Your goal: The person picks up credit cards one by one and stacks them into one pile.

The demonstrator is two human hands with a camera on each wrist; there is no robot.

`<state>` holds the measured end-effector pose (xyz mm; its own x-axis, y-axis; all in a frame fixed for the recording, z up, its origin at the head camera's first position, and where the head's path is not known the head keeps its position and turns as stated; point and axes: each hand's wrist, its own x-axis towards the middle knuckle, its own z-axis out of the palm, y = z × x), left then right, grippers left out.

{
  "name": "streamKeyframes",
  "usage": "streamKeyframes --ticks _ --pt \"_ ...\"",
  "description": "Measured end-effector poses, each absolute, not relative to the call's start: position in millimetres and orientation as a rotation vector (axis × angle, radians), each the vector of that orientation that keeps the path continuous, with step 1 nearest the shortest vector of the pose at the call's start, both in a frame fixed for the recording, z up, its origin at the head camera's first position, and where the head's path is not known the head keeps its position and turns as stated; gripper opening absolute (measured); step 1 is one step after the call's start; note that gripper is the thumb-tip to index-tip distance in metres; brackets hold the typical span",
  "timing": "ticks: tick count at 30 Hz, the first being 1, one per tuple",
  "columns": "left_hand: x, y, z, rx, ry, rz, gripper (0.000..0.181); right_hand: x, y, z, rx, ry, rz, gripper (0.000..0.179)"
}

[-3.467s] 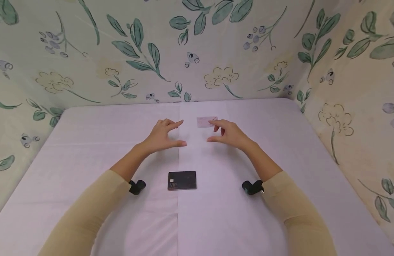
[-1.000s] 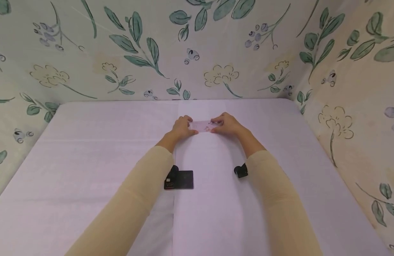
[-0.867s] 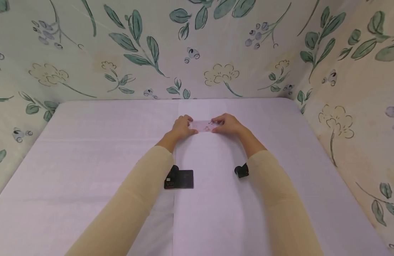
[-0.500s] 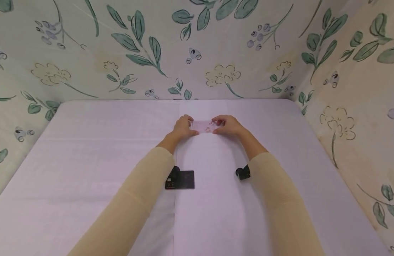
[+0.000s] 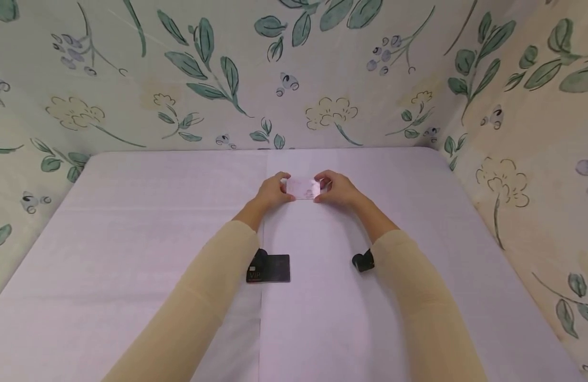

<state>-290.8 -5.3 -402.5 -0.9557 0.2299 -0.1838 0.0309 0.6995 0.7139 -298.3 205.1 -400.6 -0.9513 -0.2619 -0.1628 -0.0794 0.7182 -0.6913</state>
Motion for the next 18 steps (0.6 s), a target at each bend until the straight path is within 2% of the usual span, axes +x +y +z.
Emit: streamKeyframes --ticks 7,18 --pt "-289 -8 -400 0.268 2.609 1.091 0.075 -296 204 -400 -0.277 2.668 -1.056 0.063" --pt "-290 -17 -391 0.409 2.642 1.012 0.069 -294 205 -394 -0.366 2.719 -1.007 0.065"
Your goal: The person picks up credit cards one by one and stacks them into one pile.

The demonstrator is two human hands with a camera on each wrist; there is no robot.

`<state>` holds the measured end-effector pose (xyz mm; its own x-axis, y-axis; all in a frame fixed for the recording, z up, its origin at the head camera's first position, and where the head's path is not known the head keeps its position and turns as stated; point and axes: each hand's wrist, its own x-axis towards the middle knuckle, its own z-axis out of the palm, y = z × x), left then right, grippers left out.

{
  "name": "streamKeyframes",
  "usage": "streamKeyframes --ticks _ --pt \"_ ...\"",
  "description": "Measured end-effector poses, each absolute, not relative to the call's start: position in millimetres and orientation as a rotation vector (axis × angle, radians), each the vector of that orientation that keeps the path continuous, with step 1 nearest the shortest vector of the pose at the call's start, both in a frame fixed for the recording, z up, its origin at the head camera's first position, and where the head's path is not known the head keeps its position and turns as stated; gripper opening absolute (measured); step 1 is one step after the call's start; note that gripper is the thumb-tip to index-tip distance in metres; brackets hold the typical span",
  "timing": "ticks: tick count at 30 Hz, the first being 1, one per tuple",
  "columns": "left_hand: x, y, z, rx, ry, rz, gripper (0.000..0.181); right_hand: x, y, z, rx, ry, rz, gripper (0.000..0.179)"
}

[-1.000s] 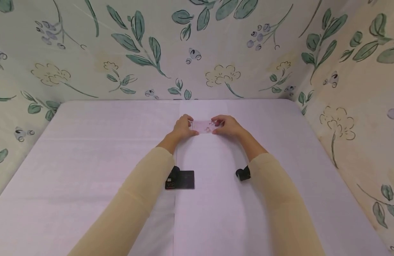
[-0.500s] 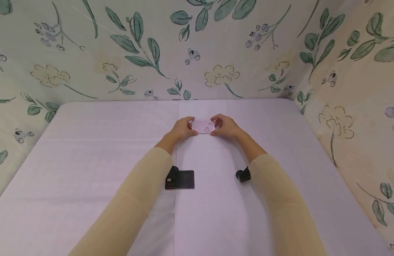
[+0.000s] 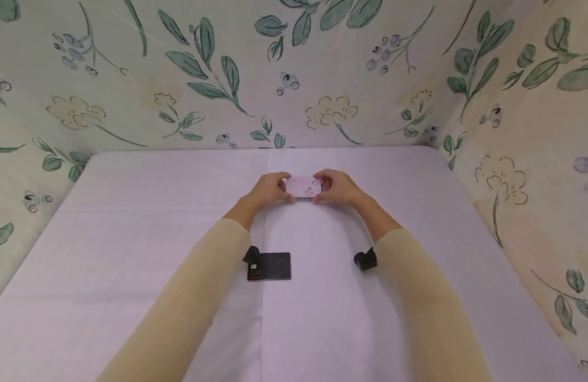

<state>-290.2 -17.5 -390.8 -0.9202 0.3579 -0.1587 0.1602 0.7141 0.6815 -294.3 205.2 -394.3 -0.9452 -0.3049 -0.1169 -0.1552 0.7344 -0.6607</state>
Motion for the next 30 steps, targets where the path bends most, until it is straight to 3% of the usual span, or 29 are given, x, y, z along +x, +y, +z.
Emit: streamKeyframes --ticks 30 --pt "-272 -61 -374 0.699 2.681 0.888 0.068 -268 187 -368 -0.542 2.729 -0.905 0.061"
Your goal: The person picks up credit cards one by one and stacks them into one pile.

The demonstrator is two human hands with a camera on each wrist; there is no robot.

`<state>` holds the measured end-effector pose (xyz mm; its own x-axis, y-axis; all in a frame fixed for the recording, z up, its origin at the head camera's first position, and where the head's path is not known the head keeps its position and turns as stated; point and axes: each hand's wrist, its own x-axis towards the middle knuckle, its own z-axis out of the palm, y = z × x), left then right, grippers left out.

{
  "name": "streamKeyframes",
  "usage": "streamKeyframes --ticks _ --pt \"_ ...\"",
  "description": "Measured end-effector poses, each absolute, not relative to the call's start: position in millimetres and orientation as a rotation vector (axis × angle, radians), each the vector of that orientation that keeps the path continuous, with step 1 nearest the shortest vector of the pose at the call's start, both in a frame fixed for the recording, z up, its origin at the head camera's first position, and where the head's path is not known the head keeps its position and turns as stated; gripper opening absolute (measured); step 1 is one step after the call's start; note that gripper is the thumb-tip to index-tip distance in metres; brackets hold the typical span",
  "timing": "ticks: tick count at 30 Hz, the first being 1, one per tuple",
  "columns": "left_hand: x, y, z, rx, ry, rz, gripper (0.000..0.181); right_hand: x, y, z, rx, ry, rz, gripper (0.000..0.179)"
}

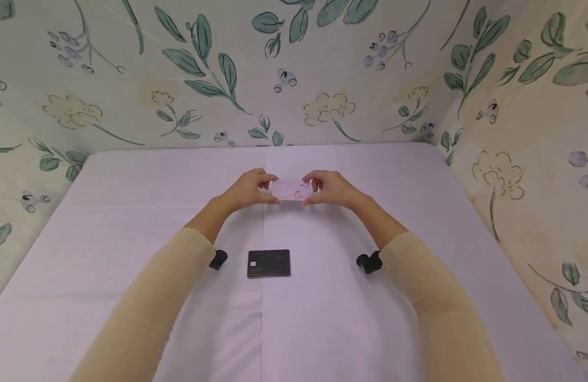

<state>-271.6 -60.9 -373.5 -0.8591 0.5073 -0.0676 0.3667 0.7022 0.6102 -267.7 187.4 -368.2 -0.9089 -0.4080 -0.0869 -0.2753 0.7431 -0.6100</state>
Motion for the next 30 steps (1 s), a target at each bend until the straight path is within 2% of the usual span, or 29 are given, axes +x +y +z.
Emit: streamKeyframes --ticks 14,30 --pt "-250 -79 -367 0.840 2.726 0.789 0.066 -246 174 -361 -0.602 2.688 -0.879 0.061" --pt "-214 -95 -356 0.890 2.745 0.759 0.065 -218 168 -355 -0.762 2.633 -0.933 0.058"
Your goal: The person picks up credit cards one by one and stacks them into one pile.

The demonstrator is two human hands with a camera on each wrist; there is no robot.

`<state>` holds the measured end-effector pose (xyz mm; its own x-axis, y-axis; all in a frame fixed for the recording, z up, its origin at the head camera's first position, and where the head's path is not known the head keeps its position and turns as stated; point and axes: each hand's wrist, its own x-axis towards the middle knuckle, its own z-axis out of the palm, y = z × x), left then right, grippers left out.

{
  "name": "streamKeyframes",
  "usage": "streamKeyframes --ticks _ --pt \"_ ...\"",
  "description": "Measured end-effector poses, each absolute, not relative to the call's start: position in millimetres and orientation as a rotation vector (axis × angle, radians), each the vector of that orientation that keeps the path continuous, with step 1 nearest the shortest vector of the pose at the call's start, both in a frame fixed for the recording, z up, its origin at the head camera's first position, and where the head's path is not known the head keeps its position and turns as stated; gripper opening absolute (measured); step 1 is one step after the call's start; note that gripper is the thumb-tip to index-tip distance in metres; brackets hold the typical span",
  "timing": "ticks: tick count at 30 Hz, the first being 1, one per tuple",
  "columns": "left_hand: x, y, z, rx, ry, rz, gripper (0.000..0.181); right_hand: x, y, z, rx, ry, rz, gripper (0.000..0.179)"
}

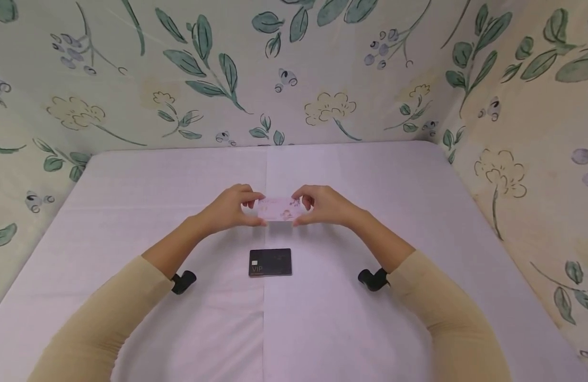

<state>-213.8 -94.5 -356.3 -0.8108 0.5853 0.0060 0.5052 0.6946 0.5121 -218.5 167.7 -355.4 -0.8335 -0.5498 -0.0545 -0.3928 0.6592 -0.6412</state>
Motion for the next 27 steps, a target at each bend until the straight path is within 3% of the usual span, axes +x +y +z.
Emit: streamKeyframes --ticks 14,27 --pt "-183 -110 -352 0.920 2.777 0.818 0.062 -190 155 -344 -0.812 2.665 -0.885 0.057" --pt "-148 -116 -356 1.102 2.859 0.878 0.056 -156 153 -341 -0.857 2.693 -0.887 0.057"
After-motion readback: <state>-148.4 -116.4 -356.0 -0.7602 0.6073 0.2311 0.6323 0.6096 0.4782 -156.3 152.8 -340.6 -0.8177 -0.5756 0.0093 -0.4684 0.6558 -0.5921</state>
